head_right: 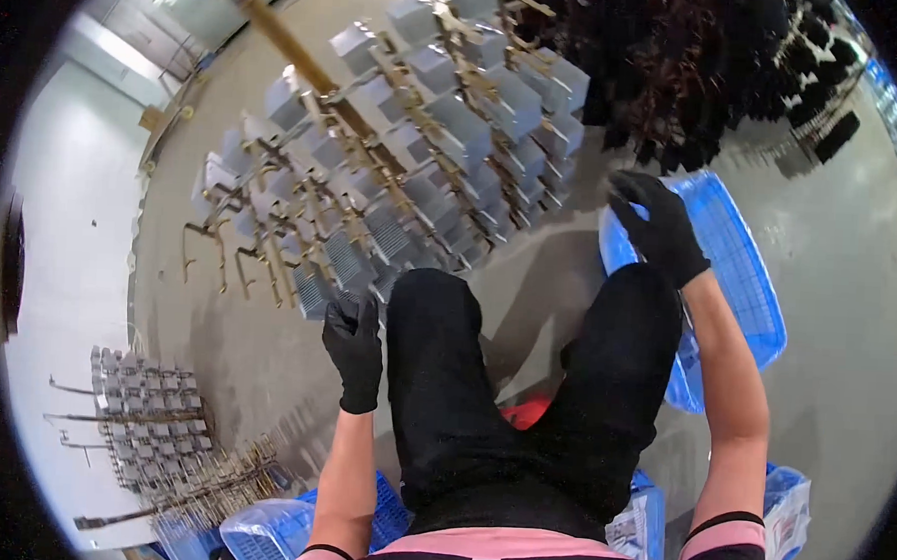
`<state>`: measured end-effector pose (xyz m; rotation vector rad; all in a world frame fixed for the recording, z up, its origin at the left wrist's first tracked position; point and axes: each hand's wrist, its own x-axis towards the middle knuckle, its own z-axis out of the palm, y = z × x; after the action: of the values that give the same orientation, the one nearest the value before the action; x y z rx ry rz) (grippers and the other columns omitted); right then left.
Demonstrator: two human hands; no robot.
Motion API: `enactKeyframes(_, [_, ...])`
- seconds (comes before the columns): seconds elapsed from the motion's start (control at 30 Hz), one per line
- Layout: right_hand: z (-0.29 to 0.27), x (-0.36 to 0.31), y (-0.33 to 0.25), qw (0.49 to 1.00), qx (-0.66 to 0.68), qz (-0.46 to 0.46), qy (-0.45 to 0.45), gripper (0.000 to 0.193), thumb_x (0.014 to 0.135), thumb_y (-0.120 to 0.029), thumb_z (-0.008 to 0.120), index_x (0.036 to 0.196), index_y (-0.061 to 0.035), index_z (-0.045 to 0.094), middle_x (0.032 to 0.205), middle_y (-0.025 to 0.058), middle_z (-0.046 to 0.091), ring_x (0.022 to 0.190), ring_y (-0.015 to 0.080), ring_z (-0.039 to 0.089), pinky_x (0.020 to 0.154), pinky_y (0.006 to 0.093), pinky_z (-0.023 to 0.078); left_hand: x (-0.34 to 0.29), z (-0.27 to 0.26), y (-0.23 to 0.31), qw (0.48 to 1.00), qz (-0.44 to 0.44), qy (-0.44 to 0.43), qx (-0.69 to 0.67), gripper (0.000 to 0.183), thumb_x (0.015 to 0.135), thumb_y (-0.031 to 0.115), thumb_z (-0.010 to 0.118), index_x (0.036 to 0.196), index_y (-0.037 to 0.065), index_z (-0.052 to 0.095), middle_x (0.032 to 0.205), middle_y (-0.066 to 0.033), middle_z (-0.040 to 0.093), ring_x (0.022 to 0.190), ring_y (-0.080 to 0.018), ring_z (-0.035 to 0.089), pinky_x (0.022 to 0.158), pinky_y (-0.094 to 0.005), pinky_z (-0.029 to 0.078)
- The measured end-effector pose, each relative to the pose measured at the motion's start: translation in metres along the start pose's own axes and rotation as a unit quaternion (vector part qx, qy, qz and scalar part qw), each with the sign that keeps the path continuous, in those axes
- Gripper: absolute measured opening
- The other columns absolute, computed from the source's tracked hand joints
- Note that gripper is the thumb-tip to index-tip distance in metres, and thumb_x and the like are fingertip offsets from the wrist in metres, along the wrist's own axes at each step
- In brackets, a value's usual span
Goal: Packaging small metal parts from a storage rack into a plastic crate lined with newspaper.
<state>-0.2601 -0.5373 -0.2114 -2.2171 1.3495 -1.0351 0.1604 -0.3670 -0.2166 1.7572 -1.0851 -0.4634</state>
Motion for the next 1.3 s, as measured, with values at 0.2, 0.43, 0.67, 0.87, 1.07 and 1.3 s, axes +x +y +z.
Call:
enactKeyframes(0.2, [0.065,0.095,-0.096,0.99,-0.055,-0.117,0.056,0.06,0.09,-0.031,0.069,0.14,-0.0036,0.049,0.125,0.0237,0.059,0.109,0.0358,0.063,0.092,0.043,0.051,-0.01,-0.013,0.031,0.998,0.052,-0.02,0.011,0.021,0.091,0.014,0.07,0.107,0.001,0.064,0.089,-0.0053,0.066,0.079,-0.0113,0.059,0.071,-0.0281,0.049])
enactKeyframes(0.43, [0.122,0.106,-0.127,0.958,-0.275,-0.046,0.065,0.062,0.089,-0.039,0.062,0.141,-0.0084,0.049,0.114,0.0333,0.059,0.092,0.0421,0.064,0.081,0.0492,0.052,0.035,0.048,0.07,0.956,0.066,-0.194,-0.212,0.023,0.097,0.019,0.062,0.112,0.002,0.062,0.089,-0.0043,0.065,0.077,-0.0127,0.06,0.069,-0.0294,0.05])
enactKeyframes(0.67, [0.138,0.099,-0.127,0.956,-0.227,-0.069,0.171,0.062,0.086,-0.036,0.065,0.137,-0.0056,0.051,0.101,0.0292,0.062,0.081,0.0381,0.064,0.067,0.0496,0.051,0.118,0.131,0.06,0.965,0.092,-0.181,-0.167,0.023,0.101,0.026,0.055,0.1,0.004,0.061,0.077,-0.0033,0.058,0.063,-0.0119,0.054,0.059,-0.0295,0.047])
enactKeyframes(0.87, [0.143,0.106,-0.112,0.965,-0.109,-0.103,0.215,0.044,0.084,-0.024,0.068,0.122,-0.0046,0.06,0.104,0.0266,0.062,0.083,0.0388,0.063,0.071,0.0465,0.053,0.148,0.152,0.09,0.97,0.067,-0.221,-0.077,0.029,0.102,0.031,0.053,0.092,0.005,0.059,0.069,-0.0022,0.053,0.055,-0.0131,0.051,0.054,-0.03,0.043])
enactKeyframes(1.07, [0.14,0.113,-0.111,0.973,-0.049,-0.092,0.206,0.041,0.083,-0.02,0.068,0.121,-0.005,0.061,0.092,0.0215,0.064,0.083,0.0364,0.064,0.072,0.0462,0.052,0.154,0.136,0.118,0.95,0.066,-0.273,-0.138,0.032,0.102,0.032,0.052,0.088,0.004,0.059,0.066,-0.0029,0.053,0.055,-0.0132,0.05,0.052,-0.0319,0.038])
enactKeyframes(1.3, [0.149,0.111,-0.104,0.981,-0.062,-0.062,0.171,0.043,0.085,-0.021,0.067,0.124,-0.0064,0.06,0.094,0.0231,0.064,0.082,0.0382,0.063,0.073,0.0471,0.052,0.155,0.151,0.103,0.965,0.123,-0.211,-0.098,0.027,0.1,0.027,0.057,0.086,0.004,0.059,0.066,-0.002,0.053,0.055,-0.011,0.05,0.052,-0.0311,0.039])
